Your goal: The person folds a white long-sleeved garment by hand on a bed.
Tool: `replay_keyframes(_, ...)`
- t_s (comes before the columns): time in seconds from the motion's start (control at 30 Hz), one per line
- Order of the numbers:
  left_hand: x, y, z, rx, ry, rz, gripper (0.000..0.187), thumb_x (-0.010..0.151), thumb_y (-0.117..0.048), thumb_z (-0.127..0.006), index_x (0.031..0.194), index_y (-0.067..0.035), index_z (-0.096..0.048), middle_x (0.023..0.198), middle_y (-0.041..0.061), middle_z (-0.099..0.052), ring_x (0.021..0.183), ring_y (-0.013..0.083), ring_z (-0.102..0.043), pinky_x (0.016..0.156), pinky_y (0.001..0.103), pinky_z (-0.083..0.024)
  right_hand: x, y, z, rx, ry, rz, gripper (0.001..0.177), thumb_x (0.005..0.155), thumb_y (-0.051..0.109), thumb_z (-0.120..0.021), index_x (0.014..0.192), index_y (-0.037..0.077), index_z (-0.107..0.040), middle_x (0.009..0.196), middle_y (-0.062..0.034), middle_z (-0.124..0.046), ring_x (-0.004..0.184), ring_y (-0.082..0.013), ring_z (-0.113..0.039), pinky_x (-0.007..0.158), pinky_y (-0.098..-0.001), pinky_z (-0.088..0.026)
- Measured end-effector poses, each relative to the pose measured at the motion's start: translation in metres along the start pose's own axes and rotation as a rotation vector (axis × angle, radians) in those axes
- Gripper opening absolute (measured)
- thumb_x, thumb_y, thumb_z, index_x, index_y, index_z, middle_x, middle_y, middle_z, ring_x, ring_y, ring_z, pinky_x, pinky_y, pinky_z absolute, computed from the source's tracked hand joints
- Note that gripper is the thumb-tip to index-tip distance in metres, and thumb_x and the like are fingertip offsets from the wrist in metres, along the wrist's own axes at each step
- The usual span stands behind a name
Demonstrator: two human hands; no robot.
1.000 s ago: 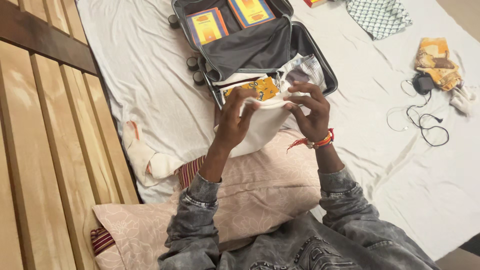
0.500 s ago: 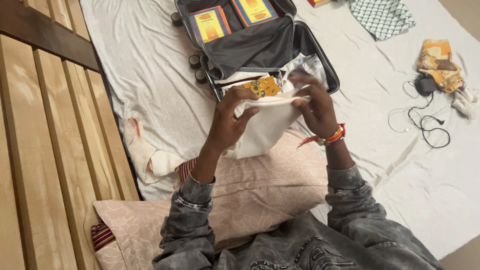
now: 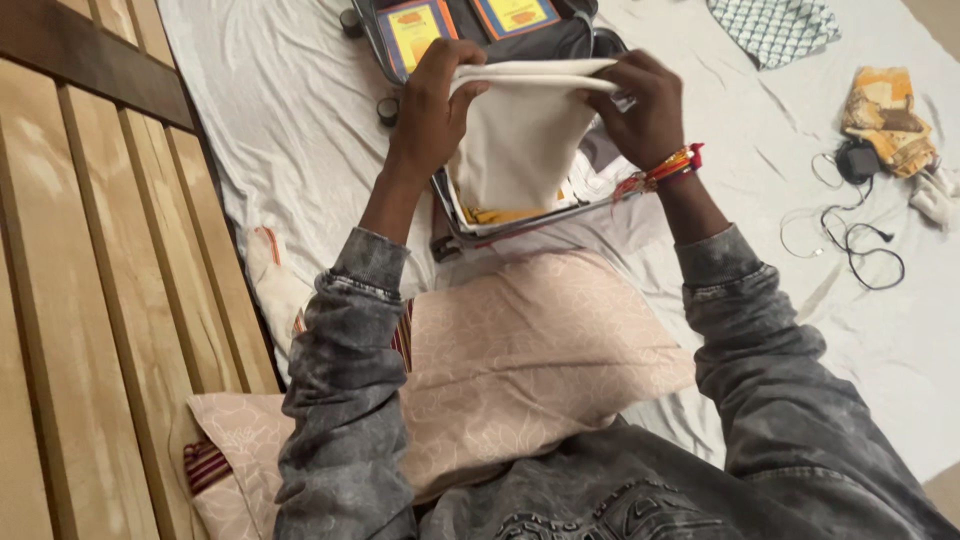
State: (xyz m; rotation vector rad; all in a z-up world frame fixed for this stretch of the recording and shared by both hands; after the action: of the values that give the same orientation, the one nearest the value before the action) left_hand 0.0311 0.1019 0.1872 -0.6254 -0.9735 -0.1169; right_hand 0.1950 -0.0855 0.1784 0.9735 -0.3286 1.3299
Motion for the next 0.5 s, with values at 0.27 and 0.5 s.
replay_keyframes(0.27, -0.056, -0.014, -0.016, 0.318, 0.067, 0.037, 0.027, 0.097, 0.003, -0.064, 0.121, -0.008, -0.067, 0.112, 0.010, -0.064, 0.112, 0.0297, -0.057, 0.100, 0.045, -0.044, -0.042, 0.008, -0.003, -0.195, -0.008, 0.092, 0.023, 0.087, 0.010, -0.088, 0.109, 0.009, -0.078, 0.118, -0.0092, -0.072, 0.110, -0.0290, -0.065, 0.093, -0.0421, -0.052)
replay_keyframes(0.5, -0.226, 0.063, -0.099, 0.297, 0.462, 0.330, 0.047, 0.086, 0.009, -0.059, 0.129, -0.007, -0.068, 0.111, 0.014, -0.065, 0.103, 0.0312, -0.063, 0.094, 0.041, -0.052, -0.170, -0.046, -0.135, -0.097, 0.319, 0.003, 0.011, 0.086, 0.019, -0.081, 0.091, 0.012, -0.076, 0.108, -0.0054, -0.074, 0.102, -0.0280, -0.066, 0.091, -0.0415, -0.049)
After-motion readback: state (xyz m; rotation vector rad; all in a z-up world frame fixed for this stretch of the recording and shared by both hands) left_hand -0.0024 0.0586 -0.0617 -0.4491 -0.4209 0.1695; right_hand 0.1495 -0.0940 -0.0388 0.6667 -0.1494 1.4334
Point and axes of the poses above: each hand's wrist, its own x-axis towards the middle knuckle, its own z-axis out of the back of the hand, y = z × x, the point moved 9 cm from there along x, towards the middle knuckle
